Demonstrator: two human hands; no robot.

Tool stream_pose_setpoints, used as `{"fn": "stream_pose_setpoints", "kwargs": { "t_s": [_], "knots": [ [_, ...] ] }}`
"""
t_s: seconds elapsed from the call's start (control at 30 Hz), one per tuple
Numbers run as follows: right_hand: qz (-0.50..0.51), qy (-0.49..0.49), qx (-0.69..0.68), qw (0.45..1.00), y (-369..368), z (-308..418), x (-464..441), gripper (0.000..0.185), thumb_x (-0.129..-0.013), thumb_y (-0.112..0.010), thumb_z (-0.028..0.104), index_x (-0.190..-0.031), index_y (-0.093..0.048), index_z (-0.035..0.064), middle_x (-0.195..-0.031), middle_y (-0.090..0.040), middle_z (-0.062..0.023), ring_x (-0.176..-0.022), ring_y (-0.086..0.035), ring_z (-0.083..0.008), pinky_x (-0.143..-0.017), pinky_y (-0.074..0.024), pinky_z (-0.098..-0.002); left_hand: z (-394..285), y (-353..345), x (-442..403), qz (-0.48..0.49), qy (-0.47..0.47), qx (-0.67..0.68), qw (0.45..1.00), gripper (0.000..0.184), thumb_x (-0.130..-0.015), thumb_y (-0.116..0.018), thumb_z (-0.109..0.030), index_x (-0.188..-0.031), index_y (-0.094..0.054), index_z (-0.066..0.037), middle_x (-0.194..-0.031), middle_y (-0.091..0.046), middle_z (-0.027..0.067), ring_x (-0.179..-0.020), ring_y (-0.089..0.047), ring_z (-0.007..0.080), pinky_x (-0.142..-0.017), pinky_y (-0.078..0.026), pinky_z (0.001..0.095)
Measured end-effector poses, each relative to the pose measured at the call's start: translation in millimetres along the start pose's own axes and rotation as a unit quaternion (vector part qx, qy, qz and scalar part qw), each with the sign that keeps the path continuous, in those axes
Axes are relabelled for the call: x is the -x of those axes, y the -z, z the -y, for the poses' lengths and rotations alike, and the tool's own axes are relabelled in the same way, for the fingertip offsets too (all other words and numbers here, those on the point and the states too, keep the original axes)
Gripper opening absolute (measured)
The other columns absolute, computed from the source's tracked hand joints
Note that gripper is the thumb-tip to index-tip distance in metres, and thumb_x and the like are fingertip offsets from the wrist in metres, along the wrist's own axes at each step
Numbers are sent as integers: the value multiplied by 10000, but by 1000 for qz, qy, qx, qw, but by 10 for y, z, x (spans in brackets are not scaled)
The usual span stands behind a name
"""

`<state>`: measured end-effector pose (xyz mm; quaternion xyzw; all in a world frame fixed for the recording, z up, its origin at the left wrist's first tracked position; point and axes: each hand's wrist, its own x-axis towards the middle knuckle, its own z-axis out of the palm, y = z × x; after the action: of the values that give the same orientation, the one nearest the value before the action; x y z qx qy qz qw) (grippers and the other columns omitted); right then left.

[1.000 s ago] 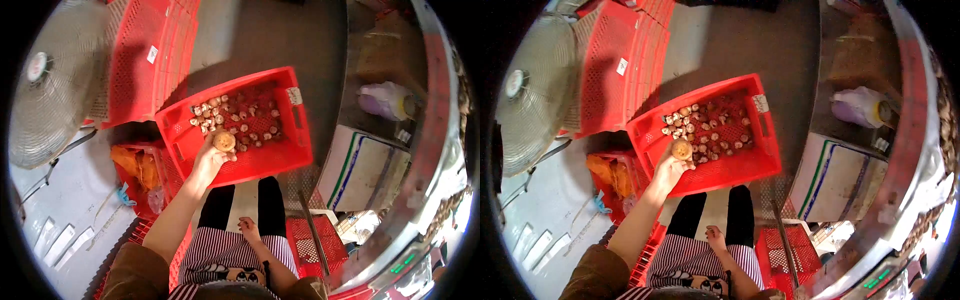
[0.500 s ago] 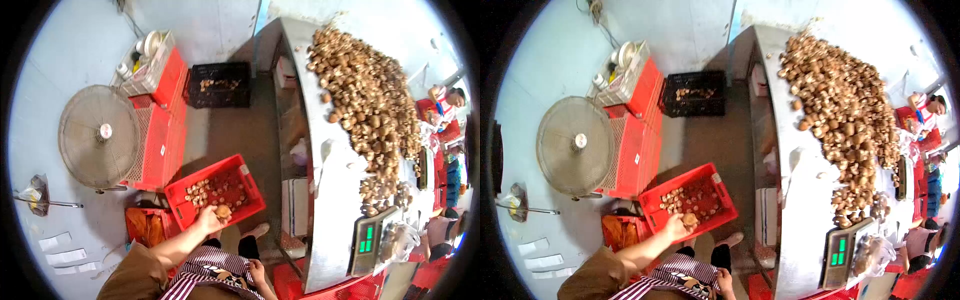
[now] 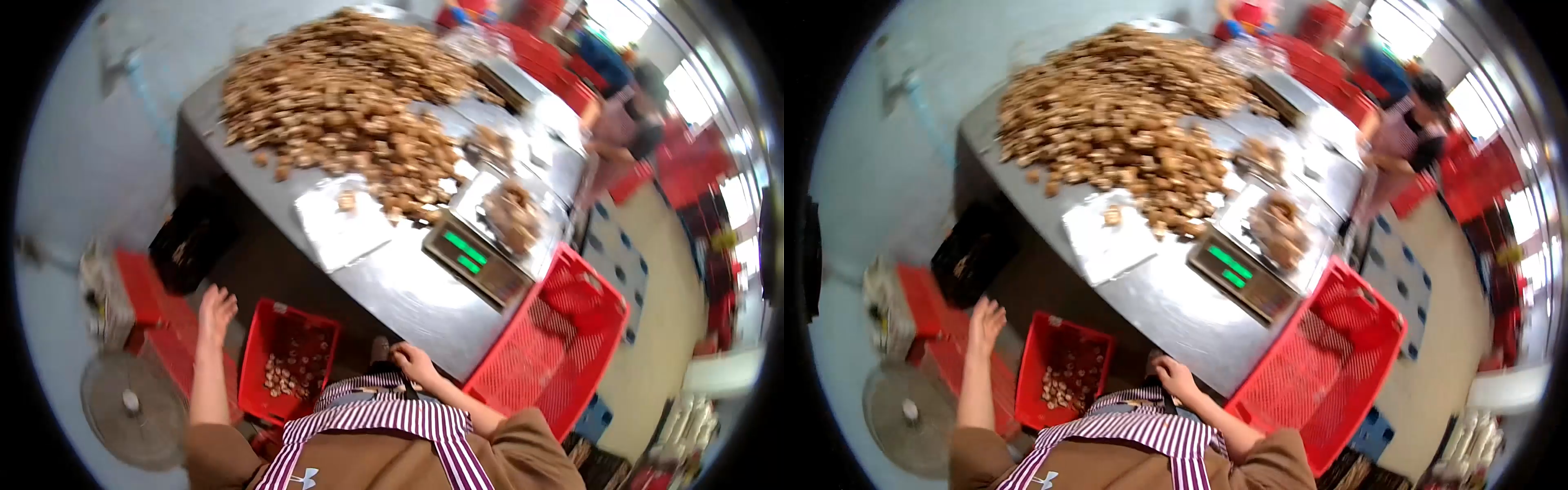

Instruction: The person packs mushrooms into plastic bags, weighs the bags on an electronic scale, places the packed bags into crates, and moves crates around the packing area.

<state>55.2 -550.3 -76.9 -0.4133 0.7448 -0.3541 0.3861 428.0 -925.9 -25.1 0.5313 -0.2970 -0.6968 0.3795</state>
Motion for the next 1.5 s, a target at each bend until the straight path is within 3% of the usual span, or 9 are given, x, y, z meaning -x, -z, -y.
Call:
{"fn": "stream_pose_setpoints", "kwargs": {
  "t_s": [0.07, 0.2, 0.4, 0.7, 0.83, 1.0, 1.1, 1.33, 1.5],
  "knots": [
    [-60, 16, -9, 998, 298, 185, -6, 245, -909, -579, 185, -1086, -657, 33, -950, -679, -188, -910, -655, -360, -819, -509, -406, 505, -434, 243, 52, 30, -27, 998, 372, -928, -623, -297, -1240, -534, -115, -1142, -622, 80, -968, -633, 243, -794, -535, 389],
    [-142, -18, -46, 989, 819, 523, 52, 202, -908, -594, 129, -1073, -660, 32, -987, -671, -197, -908, -655, -358, -792, -521, -393, 1046, -1196, 552, 112, 97, -78, 986, 264, -987, -543, -205, -1222, -573, -88, -1062, -673, 107, -889, -669, 238, -772, -556, 369],
    [-314, -40, -143, 938, 1487, 361, 31, 157, -947, -570, 41, -1066, -656, -16, -904, -692, -100, -805, -651, -143, -717, -519, -273, 596, -2491, 417, 236, -28, -231, 944, 257, -997, -523, -164, -1192, -565, -3, -979, -665, 99, -803, -646, 142, -706, -504, 252],
    [-532, -7, -42, 845, 2532, 807, -431, 172, -940, -559, 30, -1085, -638, -19, -963, -668, -85, -885, -633, -163, -790, -501, -287, -16, -4954, 227, 493, -218, -222, 813, 325, -910, -620, -57, -1233, -586, -44, -1081, -644, 38, -940, -611, 115, -815, -512, 259],
    [-627, -49, -46, 776, 2848, 521, -695, 239, -954, -542, 67, -1166, -593, -30, -1095, -624, -128, -988, -608, -206, -862, -480, -319, 181, -5754, 107, 526, -254, -288, 759, 468, -865, -684, -137, -1300, -542, -41, -1208, -599, 104, -1035, -599, 180, -859, -513, 314],
    [-639, -182, 11, 747, 2889, -293, -744, 380, -983, -515, 237, -1237, -545, -45, -1176, -582, -228, -1081, -579, -351, -942, -454, -420, 1194, -5956, -540, 510, -115, -400, 753, 800, -867, -675, -451, -1440, -366, 14, -1398, -478, 238, -1258, -498, 324, -1044, -401, 402],
    [-591, -262, -63, 761, 2914, -596, -778, 481, -1011, -430, 361, -1283, -532, -22, -1229, -585, -259, -1152, -548, -374, -985, -418, -430, 1304, -5875, -402, 502, -29, -414, 759, 872, -867, -656, -505, -1464, -323, 37, -1422, -451, 252, -1306, -458, 303, -1088, -352, 369],
    [-550, -250, -138, 785, 2830, -953, -850, 565, -1016, -402, 461, -1308, -525, -7, -1192, -605, -264, -1121, -567, -377, -972, -414, -430, 1639, -5682, -465, 468, -1, -352, 810, 901, -874, -673, -444, -1490, -260, 67, -1456, -421, 230, -1331, -430, 279, -1102, -335, 349],
    [-514, -300, -141, 791, 2630, -481, -547, 582, -1009, -420, 485, -1282, -540, -15, -1181, -616, -259, -1098, -581, -376, -953, -426, -426, 1432, -5309, -189, 509, 14, -367, 779, 909, -869, -685, -376, -1526, -203, 25, -1523, -340, 211, -1398, -348, 268, -1138, -276, 345]
  ]
}}
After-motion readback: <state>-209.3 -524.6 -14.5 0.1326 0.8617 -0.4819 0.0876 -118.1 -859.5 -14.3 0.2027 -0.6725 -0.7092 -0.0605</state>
